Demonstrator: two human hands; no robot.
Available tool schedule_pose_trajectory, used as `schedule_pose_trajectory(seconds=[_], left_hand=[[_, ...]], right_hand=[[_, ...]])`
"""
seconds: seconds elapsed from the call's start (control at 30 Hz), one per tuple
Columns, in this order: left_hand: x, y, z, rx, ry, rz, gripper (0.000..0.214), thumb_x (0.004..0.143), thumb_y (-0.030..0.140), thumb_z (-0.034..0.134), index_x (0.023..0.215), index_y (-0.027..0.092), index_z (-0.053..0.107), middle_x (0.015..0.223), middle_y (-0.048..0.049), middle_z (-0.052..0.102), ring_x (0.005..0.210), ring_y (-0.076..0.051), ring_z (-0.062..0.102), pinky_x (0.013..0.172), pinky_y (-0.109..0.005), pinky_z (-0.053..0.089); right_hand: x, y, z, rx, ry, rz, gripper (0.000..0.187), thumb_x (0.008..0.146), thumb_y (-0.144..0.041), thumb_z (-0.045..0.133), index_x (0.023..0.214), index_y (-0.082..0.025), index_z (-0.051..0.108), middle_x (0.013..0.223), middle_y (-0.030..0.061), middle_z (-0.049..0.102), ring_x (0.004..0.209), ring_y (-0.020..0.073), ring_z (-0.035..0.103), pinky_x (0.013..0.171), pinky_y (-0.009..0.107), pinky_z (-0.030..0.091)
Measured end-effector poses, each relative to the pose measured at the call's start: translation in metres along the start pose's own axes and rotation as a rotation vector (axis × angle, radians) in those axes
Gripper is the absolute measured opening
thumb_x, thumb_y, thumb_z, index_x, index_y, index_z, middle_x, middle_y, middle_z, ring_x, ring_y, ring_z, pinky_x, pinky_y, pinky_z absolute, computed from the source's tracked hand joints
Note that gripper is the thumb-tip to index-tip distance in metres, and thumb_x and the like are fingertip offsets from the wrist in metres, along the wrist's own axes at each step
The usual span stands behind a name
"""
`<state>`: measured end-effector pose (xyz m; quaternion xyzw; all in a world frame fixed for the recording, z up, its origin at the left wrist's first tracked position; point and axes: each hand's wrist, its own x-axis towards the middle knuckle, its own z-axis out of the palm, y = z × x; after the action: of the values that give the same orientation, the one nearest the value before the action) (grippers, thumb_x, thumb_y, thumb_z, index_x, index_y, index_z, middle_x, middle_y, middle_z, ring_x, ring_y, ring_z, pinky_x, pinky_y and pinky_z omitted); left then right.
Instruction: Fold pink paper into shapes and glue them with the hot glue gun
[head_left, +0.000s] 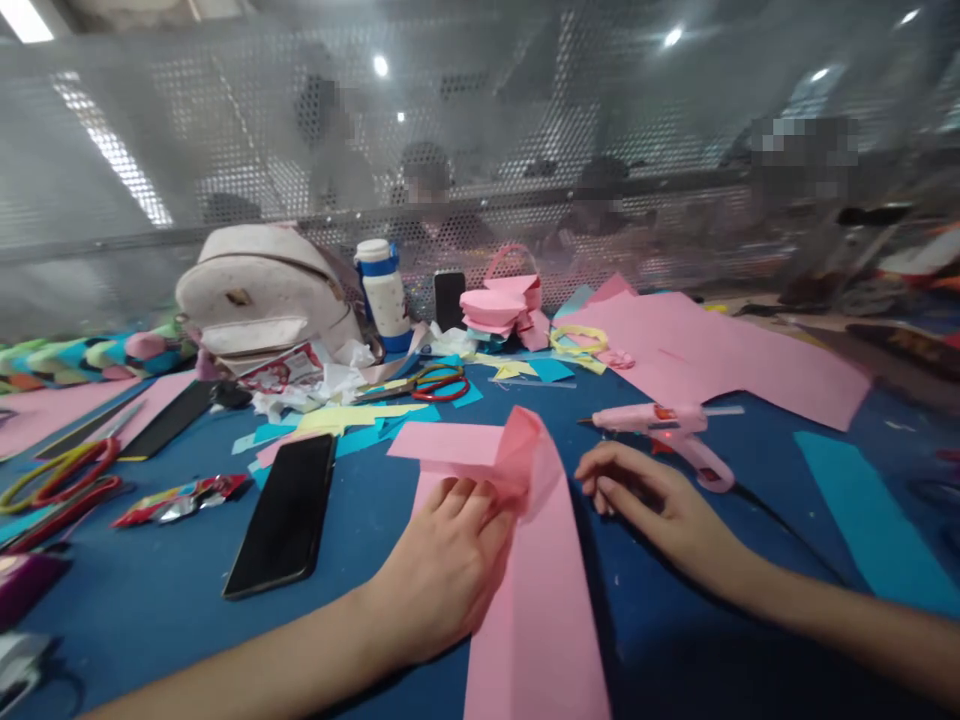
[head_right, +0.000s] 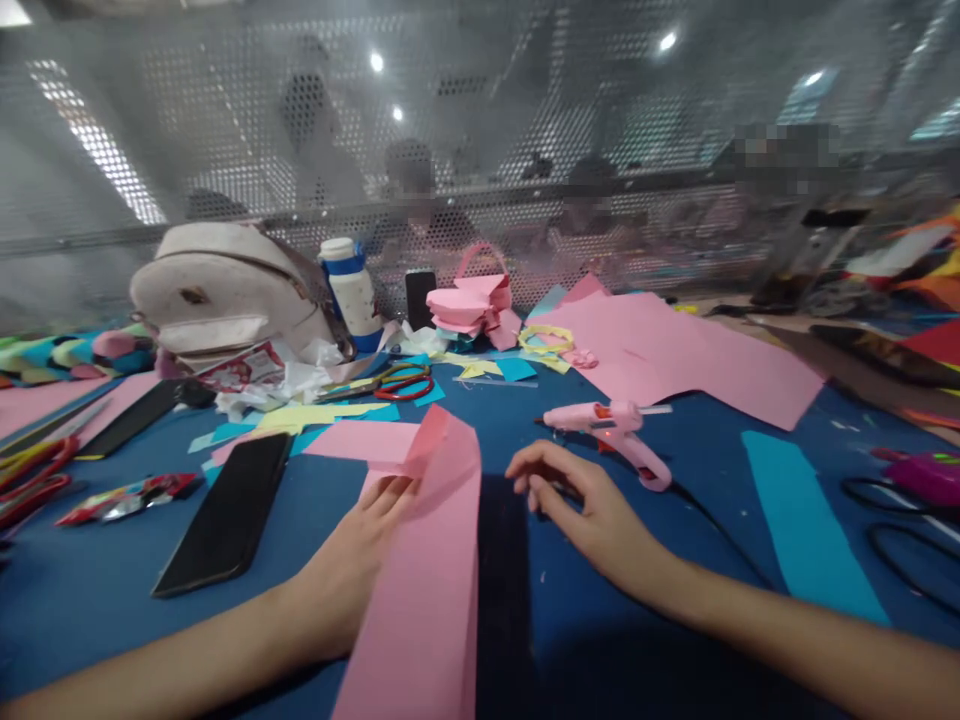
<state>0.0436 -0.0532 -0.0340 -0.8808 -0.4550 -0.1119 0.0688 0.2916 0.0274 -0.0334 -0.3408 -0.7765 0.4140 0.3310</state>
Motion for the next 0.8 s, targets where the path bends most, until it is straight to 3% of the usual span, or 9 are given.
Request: schedule_pose_trajectory(seconds=[0.2,0.47,0.57,0.8], left_hand=[[0.004,-0.001,-0.006,-0.063,-0.105,-0.014,0.032,0.093,0.025,0.041,0.119,0.015,0.057,0.125,-0.0131,0.053,0.112,-0.03,0.047,0.091,-0.042,0.04],[0.005,-0.001,-0.004,-0.069,-0.113,-0.038,0.057,0.087,0.037,0.049,0.137,0.012,0.043,0.134,-0.0149,0.047,0.102,-0.028,0.049,0.096,-0.044,0.037],[0.008,-0.001,-0.003,-0.07,-0.122,-0.035,0.051,0.088,0.037,0.046,0.133,0.012,0.048,0.134,-0.0146,0.048,0.11,-0.031,0.046,0.099,-0.045,0.034],[0.009,-0.001,-0.001,-0.107,-0.179,-0.05,0.052,0.09,0.034,0.043,0.138,0.012,0.043,0.135,-0.0141,0.05,0.118,-0.032,0.044,0.096,-0.042,0.038]], right_hand=[[0.01,0.002,0.001,-0.02,-0.043,0.087,0.02,0.094,-0.04,0.05,0.092,-0.024,0.061,0.084,0.0031,0.061,0.067,0.0153,0.057,0.06,0.026,0.049],[0.013,0.008,0.002,-0.009,-0.078,0.151,0.03,0.091,-0.047,0.051,0.082,-0.022,0.064,0.069,0.0022,0.059,0.055,0.0137,0.054,0.053,0.025,0.046],[0.013,0.011,0.001,-0.017,-0.076,0.165,0.029,0.09,-0.048,0.051,0.082,-0.023,0.065,0.07,0.0028,0.061,0.055,0.0148,0.055,0.053,0.025,0.048],[0.013,0.015,0.0,0.007,-0.131,0.21,0.028,0.09,-0.045,0.049,0.077,-0.026,0.065,0.073,0.0048,0.062,0.064,0.0202,0.058,0.059,0.03,0.051]])
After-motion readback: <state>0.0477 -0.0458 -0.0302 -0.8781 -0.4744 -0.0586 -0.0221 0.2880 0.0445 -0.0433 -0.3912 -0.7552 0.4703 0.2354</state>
